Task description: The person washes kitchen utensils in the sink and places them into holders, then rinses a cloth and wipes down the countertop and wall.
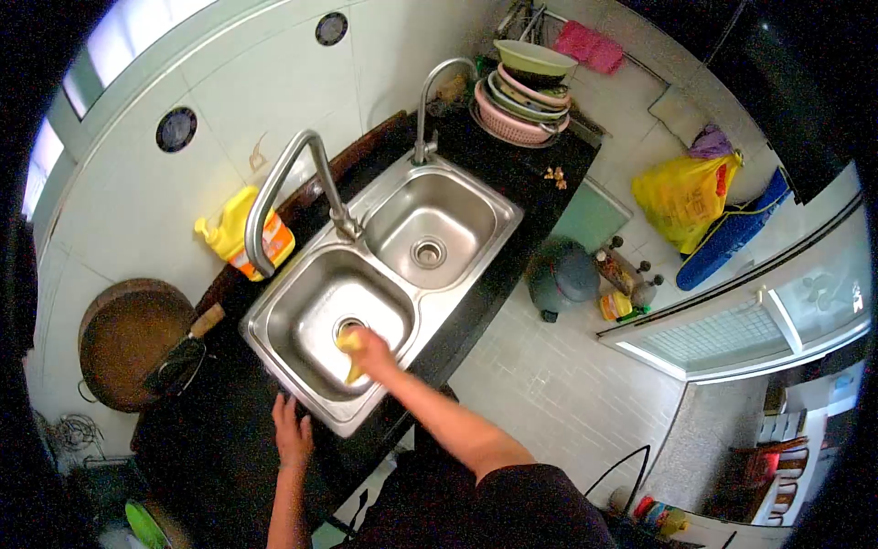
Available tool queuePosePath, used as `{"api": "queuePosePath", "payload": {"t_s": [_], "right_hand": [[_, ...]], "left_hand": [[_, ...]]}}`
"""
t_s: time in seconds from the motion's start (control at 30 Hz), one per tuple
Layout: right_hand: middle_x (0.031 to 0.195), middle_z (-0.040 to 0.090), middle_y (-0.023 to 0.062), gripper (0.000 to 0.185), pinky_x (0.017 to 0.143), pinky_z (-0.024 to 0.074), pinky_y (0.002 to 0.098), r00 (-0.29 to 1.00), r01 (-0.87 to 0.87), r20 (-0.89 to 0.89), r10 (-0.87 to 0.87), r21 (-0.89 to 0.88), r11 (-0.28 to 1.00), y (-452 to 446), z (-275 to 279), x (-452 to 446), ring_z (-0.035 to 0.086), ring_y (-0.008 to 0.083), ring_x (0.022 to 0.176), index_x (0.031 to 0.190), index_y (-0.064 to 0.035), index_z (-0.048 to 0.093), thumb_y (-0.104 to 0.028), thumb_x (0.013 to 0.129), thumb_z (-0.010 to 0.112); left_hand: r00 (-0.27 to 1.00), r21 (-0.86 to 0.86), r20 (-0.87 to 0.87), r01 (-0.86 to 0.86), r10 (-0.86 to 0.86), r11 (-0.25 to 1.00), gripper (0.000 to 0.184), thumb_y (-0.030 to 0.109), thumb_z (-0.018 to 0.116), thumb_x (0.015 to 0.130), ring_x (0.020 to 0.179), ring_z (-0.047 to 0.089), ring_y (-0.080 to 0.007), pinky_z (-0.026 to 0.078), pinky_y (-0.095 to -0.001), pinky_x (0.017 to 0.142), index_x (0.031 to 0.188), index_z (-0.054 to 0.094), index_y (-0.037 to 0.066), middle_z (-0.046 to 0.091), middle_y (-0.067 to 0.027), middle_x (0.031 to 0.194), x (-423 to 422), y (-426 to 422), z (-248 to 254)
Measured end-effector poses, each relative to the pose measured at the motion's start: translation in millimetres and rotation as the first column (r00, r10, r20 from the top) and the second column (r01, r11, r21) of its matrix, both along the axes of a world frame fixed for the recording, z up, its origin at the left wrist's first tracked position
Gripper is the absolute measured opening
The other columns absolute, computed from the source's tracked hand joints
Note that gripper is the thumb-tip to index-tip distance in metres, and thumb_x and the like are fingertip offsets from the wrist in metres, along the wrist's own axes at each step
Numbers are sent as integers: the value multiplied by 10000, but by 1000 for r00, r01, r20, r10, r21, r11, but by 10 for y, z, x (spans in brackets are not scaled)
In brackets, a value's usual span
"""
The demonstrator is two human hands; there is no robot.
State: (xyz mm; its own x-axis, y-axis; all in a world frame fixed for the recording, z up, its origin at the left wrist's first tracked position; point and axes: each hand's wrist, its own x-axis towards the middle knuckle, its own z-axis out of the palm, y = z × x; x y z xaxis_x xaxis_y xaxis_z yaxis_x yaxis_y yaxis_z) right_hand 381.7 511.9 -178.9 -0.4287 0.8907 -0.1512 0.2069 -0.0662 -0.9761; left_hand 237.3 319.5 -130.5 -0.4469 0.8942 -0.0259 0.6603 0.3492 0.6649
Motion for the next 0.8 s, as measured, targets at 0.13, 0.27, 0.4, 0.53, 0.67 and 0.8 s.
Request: {"api": "queuePosePath", "payload": {"t_s": [0.13, 0.27, 0.4, 0.53, 0.67, 0.8], "right_hand": [[967, 600, 85, 331, 749, 482, 315, 967, 205, 70, -246, 359, 910, 1548, 229, 874, 583, 217, 862, 1064, -78, 552, -36, 747, 634], [946, 599, 137, 292, 774, 462, 382, 801, -52, 487, -348, 636, 770, 2871, 419, 1912, 574, 312, 857, 979, -81, 573, -120, 707, 670], [917, 612, 145, 250, 861, 401, 400, 512, -262, 800, -313, 492, 830, 3233, -111, 2509, 546, 319, 892, 941, -82, 615, -228, 739, 631], [834, 608, 140, 179, 771, 428, 422, 500, -486, 839, -216, 478, 732, 2712, -153, 2167, 550, 314, 835, 787, -51, 614, -221, 736, 590], [941, 591, 166, 171, 863, 377, 459, 751, -459, 642, 154, 340, 821, 1694, -273, 1410, 512, 317, 963, 887, -58, 614, -162, 755, 580], [942, 609, 94, 311, 812, 438, 331, 991, -123, -10, 130, -412, 903, 1953, -144, 1254, 567, 198, 895, 1063, -122, 544, -304, 818, 607]], "left_hand": [[988, 84, -112, -97, 106, 992, 349, -18, 504, 796, 1088, 471, -344, 431, -363, 885, 1144, 475, -30, 375, -217, 1257, -81, -11, -52], [978, 56, 92, -192, 187, 980, 318, -18, 499, 807, 1058, 495, -286, 450, -331, 857, 1125, 490, -28, 398, -193, 1234, 62, 359, -210], [956, 11, 195, -227, 221, 974, 301, -5, 496, 818, 1046, 497, -264, 457, -325, 844, 1118, 495, -30, 424, -179, 1206, 268, 788, -361], [947, -1, 218, -243, 237, 970, 298, 0, 501, 815, 1043, 497, -261, 452, -306, 839, 1111, 504, -24, 462, -169, 1166, 463, 1070, -369], [947, -99, 161, -264, 277, 960, 297, -17, 498, 811, 1044, 495, -255, 447, -308, 845, 1108, 504, -27, 469, -160, 1151, 567, 1260, -281], [955, -28, 168, -242, 243, 970, 297, -32, 496, 818, 1030, 504, -235, 444, -311, 850, 1114, 502, -31, 474, -144, 1142, 600, 1454, -232]]}}
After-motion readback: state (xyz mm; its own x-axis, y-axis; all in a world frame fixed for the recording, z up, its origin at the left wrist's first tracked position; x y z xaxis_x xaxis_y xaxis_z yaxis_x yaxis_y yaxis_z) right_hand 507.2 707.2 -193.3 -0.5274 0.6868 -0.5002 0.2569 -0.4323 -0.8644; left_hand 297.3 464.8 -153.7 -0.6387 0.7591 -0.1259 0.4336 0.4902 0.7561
